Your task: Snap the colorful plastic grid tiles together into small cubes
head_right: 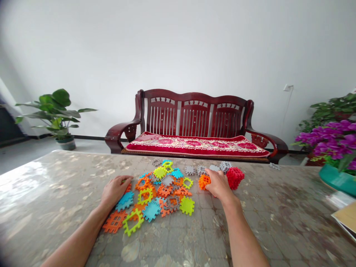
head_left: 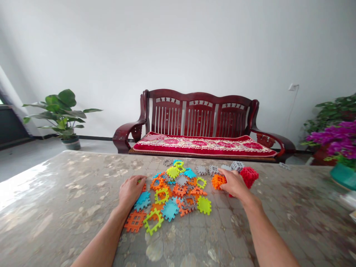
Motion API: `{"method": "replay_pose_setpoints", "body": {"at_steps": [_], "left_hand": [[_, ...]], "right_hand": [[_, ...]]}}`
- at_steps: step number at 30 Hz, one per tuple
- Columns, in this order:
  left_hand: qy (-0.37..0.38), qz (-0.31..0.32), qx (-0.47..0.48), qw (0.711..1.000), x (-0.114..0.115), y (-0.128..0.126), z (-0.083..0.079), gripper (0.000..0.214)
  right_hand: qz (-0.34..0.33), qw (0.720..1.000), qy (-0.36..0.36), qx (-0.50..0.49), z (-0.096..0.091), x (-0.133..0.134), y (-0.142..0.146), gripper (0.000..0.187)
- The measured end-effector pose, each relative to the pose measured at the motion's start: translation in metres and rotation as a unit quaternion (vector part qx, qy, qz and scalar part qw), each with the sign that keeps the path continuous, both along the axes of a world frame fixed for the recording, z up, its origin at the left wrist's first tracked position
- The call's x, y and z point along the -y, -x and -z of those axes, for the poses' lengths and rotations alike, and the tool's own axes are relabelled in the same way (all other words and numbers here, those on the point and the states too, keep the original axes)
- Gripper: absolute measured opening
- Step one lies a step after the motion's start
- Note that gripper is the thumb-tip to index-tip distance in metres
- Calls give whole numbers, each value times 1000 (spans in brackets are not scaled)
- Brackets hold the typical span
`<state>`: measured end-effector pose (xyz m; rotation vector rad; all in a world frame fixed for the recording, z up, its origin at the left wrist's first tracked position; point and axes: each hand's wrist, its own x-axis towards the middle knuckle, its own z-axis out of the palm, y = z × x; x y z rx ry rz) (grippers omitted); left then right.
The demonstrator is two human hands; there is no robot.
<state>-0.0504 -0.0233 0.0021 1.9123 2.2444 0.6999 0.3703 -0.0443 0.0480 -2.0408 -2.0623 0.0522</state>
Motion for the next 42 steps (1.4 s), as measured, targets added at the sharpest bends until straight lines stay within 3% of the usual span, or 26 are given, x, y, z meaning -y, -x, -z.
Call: {"method": "replay_pose_setpoints", "body": {"at_steps": [15, 21, 26, 28, 34, 37, 42], "left_hand": [[1, 2, -3, 1000, 0, 0, 0, 41], [9, 2, 1, 1000, -2, 2, 3, 41], [3, 3, 2, 1000, -3, 2, 3, 40], [5, 2, 4, 1000, -2, 1, 3, 40], [6, 0, 4, 1000, -1, 0, 1, 39], [6, 0, 3, 1000, 0, 0, 0, 40], [2, 0, 2, 1000, 1, -1, -2, 39]], "right_hand": [[14, 999, 13, 26, 0, -1, 4, 66], [-82, 995, -20, -54, -8, 1, 31, 60], [-193, 965, 71, -165, 0, 7, 57, 48], [-210, 962, 101, -143, 3, 10, 62, 51], [-266, 951, 148, -49, 5, 15, 68, 85], [-265, 954, 138, -36, 1, 19, 75, 83], [-285, 953, 100, -18, -4, 33, 98, 62]]}}
